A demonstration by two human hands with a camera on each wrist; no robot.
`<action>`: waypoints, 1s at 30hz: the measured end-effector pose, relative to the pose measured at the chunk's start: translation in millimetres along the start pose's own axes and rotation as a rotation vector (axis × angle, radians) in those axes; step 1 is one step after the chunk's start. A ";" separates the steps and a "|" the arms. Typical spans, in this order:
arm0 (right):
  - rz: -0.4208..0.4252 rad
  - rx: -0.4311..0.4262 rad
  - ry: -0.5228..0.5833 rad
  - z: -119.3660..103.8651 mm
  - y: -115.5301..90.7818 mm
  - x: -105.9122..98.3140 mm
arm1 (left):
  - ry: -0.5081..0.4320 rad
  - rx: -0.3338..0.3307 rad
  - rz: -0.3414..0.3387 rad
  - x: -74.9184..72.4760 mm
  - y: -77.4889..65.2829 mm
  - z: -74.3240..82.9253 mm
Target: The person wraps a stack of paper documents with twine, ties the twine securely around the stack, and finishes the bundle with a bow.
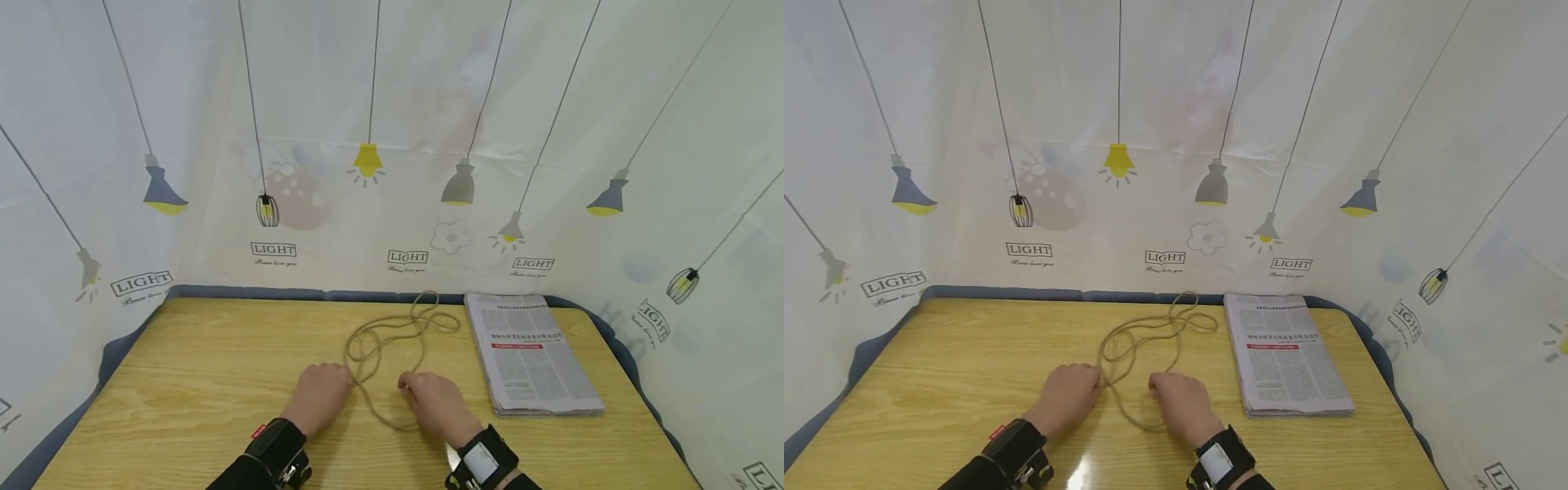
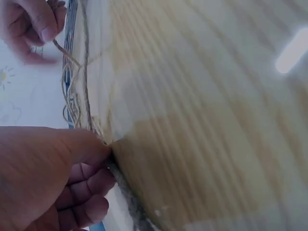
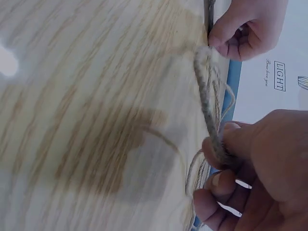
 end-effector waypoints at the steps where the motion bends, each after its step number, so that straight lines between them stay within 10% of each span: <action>1: 0.007 0.008 -0.002 1.4 0.1 0.3 | 0.019 0.001 0.000 0.6 -1.0 -2.3; 13: 0.096 0.168 0.024 35.7 -11.9 -30.3 | 0.054 -0.058 -0.089 -26.9 -36.8 -58.9; 24: 0.152 0.357 -0.007 94.7 -28.0 -64.1 | 0.033 -0.338 -0.189 -51.0 -94.7 -133.8; 30: 0.183 0.390 -0.010 113.3 -34.6 -66.6 | 0.065 -0.373 -0.150 -51.1 -101.7 -141.5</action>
Point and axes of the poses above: each hand's wrist, its own y-axis towards the middle knuckle, its own x-axis out of the palm, z = x × y, the point moved 1 cm from there along y, towards the middle knuckle, and after that the axes turned 11 degrees about x, right-handed, at the moved point
